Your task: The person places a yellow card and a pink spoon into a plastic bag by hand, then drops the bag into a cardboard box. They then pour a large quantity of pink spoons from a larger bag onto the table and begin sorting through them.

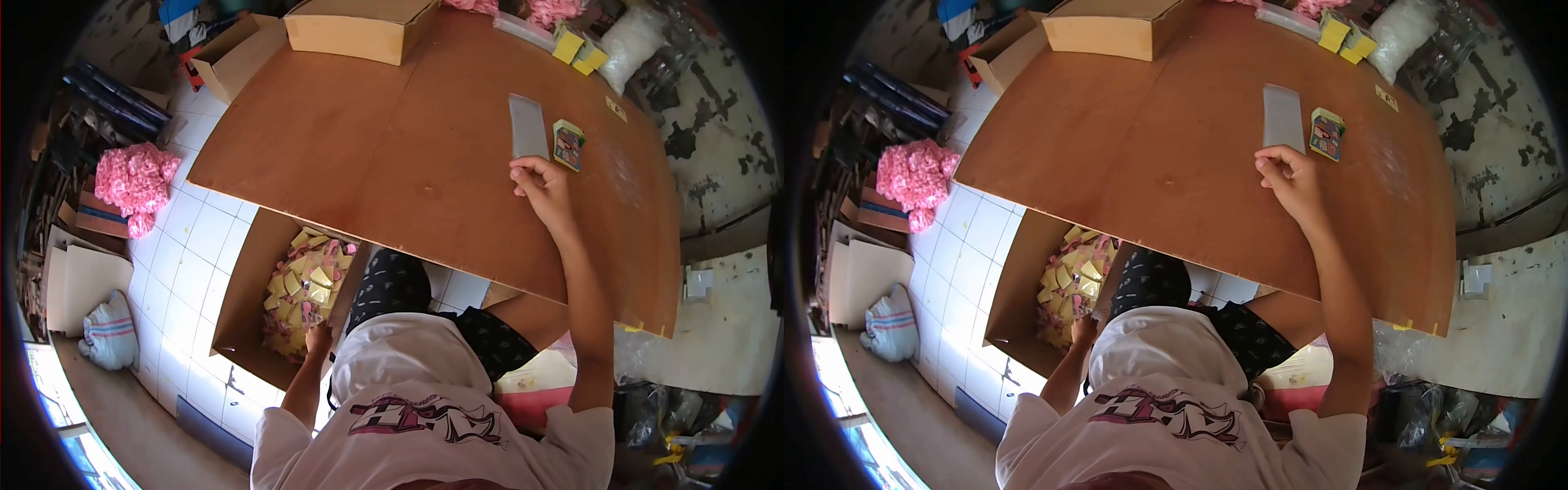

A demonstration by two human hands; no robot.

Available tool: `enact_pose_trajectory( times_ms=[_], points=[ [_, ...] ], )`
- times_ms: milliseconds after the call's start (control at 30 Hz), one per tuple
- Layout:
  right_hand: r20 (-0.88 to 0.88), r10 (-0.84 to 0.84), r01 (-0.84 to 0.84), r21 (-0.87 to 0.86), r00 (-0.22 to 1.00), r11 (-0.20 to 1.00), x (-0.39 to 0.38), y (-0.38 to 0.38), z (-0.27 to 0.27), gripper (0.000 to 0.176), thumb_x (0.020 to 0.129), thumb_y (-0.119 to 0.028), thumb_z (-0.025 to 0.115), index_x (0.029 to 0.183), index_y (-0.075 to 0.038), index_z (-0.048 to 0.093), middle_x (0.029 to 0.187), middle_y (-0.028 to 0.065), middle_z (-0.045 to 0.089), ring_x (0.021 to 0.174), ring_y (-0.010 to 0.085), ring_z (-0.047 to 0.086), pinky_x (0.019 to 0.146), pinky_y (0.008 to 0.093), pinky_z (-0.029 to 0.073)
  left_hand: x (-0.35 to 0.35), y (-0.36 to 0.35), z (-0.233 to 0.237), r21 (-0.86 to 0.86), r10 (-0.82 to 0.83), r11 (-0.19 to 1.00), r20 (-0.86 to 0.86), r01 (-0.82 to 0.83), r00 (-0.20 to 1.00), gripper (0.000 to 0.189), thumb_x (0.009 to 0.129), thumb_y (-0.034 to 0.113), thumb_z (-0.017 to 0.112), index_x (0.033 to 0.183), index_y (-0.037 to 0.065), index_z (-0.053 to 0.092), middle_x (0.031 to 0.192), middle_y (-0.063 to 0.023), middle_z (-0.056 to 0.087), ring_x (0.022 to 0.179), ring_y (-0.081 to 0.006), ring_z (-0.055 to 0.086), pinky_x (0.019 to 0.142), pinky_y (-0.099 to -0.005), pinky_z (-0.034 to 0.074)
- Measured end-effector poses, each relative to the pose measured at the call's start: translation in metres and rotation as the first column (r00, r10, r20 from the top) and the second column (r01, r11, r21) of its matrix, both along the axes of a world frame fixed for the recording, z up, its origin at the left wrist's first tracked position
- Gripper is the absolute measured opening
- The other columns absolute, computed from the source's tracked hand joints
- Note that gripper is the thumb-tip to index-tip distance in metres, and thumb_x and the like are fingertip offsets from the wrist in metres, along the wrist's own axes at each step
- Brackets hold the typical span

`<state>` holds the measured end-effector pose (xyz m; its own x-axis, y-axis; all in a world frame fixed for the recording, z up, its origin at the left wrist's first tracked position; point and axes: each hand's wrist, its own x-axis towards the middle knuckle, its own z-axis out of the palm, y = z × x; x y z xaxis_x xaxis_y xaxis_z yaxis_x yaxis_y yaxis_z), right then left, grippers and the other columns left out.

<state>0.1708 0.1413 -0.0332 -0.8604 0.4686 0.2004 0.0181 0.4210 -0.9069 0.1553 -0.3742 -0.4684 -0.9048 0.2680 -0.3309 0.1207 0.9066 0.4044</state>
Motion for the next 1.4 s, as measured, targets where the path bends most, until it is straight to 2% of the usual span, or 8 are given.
enact_pose_trajectory(
  times_ms=[200,467,633,800,867,1000,1267,1400],
  points=[
    [-0.015,0.077,-0.076,0.038,0.997,0.996,-0.002,0.000,-0.003,0.011,0.092,-0.008,0.066,0.099,0.000,0.069,0.083,0.0022,0.068,0.066,0.0060,0.059,0.059,0.0207,0.046,-0.002,0.002,0.005,-0.062,-0.010,0.998,0.014,0.010,1.000,0.023,0.085,0.030,0.066,0.098,0.011,0.067,0.084,-0.0211,0.069,0.081,-0.0435,0.067,0.073,-0.0526,0.054],
    [-0.024,0.053,-0.047,0.226,0.998,0.973,0.000,-0.004,0.003,0.009,0.089,-0.008,0.068,0.094,-0.001,0.071,0.074,0.0032,0.068,0.059,0.0080,0.060,0.057,0.0231,0.047,-0.050,-0.023,0.063,0.110,-0.087,0.992,0.229,0.063,0.970,0.066,0.081,0.036,0.075,0.134,0.003,0.054,0.126,-0.0236,0.062,0.118,-0.0372,0.059,0.099,-0.0428,0.047],
    [-0.061,0.049,-0.024,0.362,0.997,0.932,0.000,-0.011,0.016,0.008,0.088,-0.008,0.068,0.093,-0.002,0.070,0.071,0.0055,0.067,0.058,0.0097,0.060,0.055,0.0252,0.048,-0.123,-0.009,0.270,0.343,-0.237,0.939,0.596,0.023,0.767,0.040,0.092,0.013,0.065,0.128,-0.002,0.058,0.116,-0.0182,0.069,0.101,-0.0240,0.069,0.083,-0.0348,0.056],
    [-0.034,0.051,-0.045,0.176,0.998,0.983,-0.014,-0.015,0.033,0.008,0.088,-0.006,0.068,0.093,-0.001,0.069,0.076,0.0054,0.069,0.059,0.0100,0.062,0.056,0.0244,0.048,-0.140,0.075,0.477,0.906,-0.691,0.363,0.105,0.217,0.715,0.027,0.094,0.004,0.060,0.118,-0.008,0.063,0.100,-0.0175,0.073,0.092,-0.0262,0.072,0.076,-0.0356,0.058],
    [0.054,0.202,-0.209,0.205,0.978,0.956,-0.037,-0.009,0.051,0.008,0.088,-0.007,0.067,0.093,-0.001,0.069,0.077,0.0057,0.070,0.064,0.0108,0.064,0.060,0.0247,0.050,-0.155,0.122,0.516,0.741,-0.690,0.297,-0.269,0.603,0.671,0.028,0.093,0.007,0.063,0.118,-0.006,0.064,0.093,-0.0182,0.074,0.087,-0.0283,0.073,0.075,-0.0345,0.059],
    [0.041,0.257,-0.255,0.340,0.966,0.905,-0.159,0.031,0.088,0.012,0.089,-0.012,0.067,0.093,-0.001,0.070,0.080,0.0078,0.070,0.075,0.0137,0.067,0.069,0.0284,0.052,-0.223,0.250,0.510,0.242,-0.773,0.402,-0.427,0.883,0.469,0.036,0.090,0.026,0.068,0.120,0.007,0.065,0.119,-0.0219,0.065,0.105,-0.0411,0.066,0.090,-0.0402,0.055],
    [0.133,-0.207,0.141,0.389,0.969,0.910,-0.433,0.148,0.119,0.047,0.079,-0.047,0.076,0.093,-0.003,0.071,0.083,0.0055,0.068,0.064,0.0139,0.061,0.056,0.0291,0.050,-0.299,0.327,0.452,-0.035,-0.853,0.372,-0.406,0.927,0.327,0.070,0.091,0.053,0.058,0.145,0.014,0.040,0.151,-0.0227,0.029,0.144,-0.0397,0.023,0.118,-0.0490,0.022],
    [0.197,-0.276,0.263,0.092,0.941,0.960,-0.531,0.185,0.114,0.067,0.078,-0.056,0.074,0.117,-0.001,0.066,0.113,0.0123,0.067,0.096,0.0199,0.065,0.077,0.0323,0.053,-0.304,0.327,0.442,-0.031,-0.836,0.381,-0.438,0.924,0.330,0.071,0.092,0.059,0.053,0.146,0.014,0.041,0.151,-0.0230,0.029,0.147,-0.0388,0.016,0.120,-0.0497,0.014]
  ],
)
